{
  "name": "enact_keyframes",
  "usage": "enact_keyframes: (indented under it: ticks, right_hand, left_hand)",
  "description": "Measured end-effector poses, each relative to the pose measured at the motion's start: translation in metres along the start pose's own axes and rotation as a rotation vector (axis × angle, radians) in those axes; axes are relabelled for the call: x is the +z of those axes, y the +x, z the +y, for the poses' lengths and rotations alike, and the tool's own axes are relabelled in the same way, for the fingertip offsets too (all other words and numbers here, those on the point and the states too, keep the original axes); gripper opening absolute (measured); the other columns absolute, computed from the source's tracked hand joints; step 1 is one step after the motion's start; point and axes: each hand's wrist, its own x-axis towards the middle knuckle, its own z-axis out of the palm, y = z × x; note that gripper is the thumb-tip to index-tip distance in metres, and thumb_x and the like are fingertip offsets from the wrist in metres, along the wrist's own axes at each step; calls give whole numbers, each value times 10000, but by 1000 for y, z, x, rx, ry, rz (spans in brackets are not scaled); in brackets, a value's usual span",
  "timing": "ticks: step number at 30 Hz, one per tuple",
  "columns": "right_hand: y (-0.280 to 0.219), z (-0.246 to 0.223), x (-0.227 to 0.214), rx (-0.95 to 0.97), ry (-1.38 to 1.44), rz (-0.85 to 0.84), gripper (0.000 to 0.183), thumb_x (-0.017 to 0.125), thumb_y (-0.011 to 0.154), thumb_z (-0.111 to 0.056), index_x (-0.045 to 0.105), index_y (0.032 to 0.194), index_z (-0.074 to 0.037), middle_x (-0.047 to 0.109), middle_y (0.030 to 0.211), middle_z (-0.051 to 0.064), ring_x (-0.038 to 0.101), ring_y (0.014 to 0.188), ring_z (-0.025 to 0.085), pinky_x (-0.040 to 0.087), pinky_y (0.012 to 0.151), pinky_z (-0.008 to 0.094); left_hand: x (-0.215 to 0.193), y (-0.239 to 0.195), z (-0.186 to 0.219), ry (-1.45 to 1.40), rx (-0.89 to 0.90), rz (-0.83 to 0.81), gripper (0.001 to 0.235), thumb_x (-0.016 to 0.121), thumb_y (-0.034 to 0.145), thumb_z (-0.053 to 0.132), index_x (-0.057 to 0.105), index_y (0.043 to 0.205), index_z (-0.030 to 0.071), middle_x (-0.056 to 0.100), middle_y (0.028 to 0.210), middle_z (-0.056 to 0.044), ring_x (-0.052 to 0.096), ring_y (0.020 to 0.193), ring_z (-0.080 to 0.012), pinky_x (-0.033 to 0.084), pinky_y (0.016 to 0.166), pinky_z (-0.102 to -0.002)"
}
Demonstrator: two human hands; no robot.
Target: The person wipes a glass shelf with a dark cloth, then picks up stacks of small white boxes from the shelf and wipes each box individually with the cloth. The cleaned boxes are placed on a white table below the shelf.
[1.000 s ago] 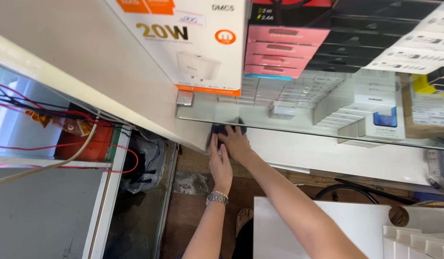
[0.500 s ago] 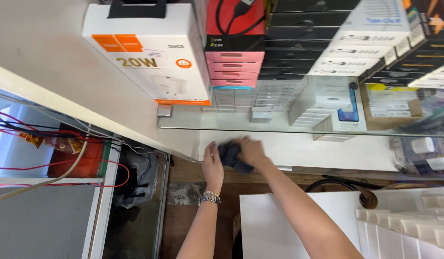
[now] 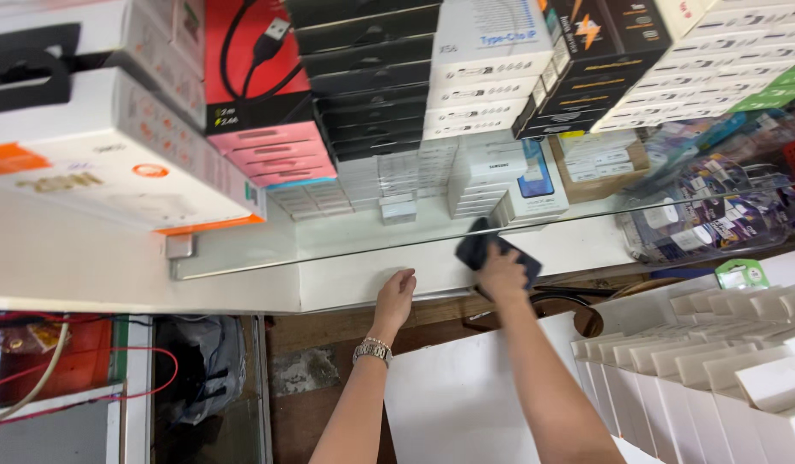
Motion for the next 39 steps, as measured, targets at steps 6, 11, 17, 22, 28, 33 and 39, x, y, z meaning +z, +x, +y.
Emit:
enact_keyframes:
  ticks: [6, 11, 17, 22, 28, 33, 39]
  right_hand:
    - [24, -30, 49, -408, -328, 103, 868, 755, 853, -336, 259, 1565, -317, 274, 1586, 185, 410, 1358, 484, 464, 966, 626]
    - [45, 32, 21, -150, -264, -30, 1000, 781, 839, -452, 264, 1603, -64, 358, 1537, 333, 495, 1339, 502, 470, 1051, 546]
    - [-18, -53, 69, -349, -469, -69, 1106, 780, 820, -562, 221, 1566, 33, 332, 1518, 288, 416, 1351, 507, 530, 911, 556]
    - [-5, -32, 66, -686, -290, 12, 881, 815, 714, -442, 457, 1501, -271, 401, 1532, 148, 473, 1335, 439, 518, 1003, 485]
    - [20, -31, 76, -235, -493, 199, 997, 627, 896, -624, 296, 1544, 59, 415, 1392, 377, 466, 1273, 484, 526, 838, 526]
    - [-44, -121, 147, -743, -789, 45, 847, 622, 922, -538, 395, 1476, 61, 398, 1528, 253, 435, 1290, 485, 540, 801, 531]
    - [-58, -152, 133, -1000, -522, -43, 688, 800, 799, -308, 542, 1428, -203, 423, 1499, 121, 412, 1354, 409, 522, 934, 519]
  left_hand:
    - [6, 7, 13, 12, -35, -36, 395, 540, 1007, 324, 647, 1309, 92, 714, 1265, -127, 690, 1149, -259, 540, 959, -361]
    - [-2, 3, 12, 22, -58, -56, 396, 549, 997, 320, 650, 1308, 98, 715, 1253, -119, 693, 1133, -259, 535, 952, -364]
    - [-10, 8, 5, 55, -9, 28, 394, 572, 988, 319, 664, 1294, 89, 718, 1254, -142, 688, 1155, -292, 520, 993, -378]
    - [-11, 13, -5, 124, 28, 146, 414, 580, 978, 321, 643, 1308, 79, 630, 1364, -168, 564, 1285, -344, 434, 1083, -418]
    - [-22, 19, -13, 97, 3, 167, 432, 571, 978, 333, 626, 1322, 77, 563, 1428, -184, 482, 1366, -344, 379, 1132, -426]
    - [-35, 21, -17, 174, -97, 373, 423, 589, 955, 331, 658, 1303, 101, 499, 1488, -184, 405, 1390, -372, 286, 1160, -496]
    - [-70, 11, -34, 192, -24, 472, 386, 569, 1003, 329, 671, 1279, 79, 535, 1454, -218, 426, 1406, -379, 311, 1156, -489]
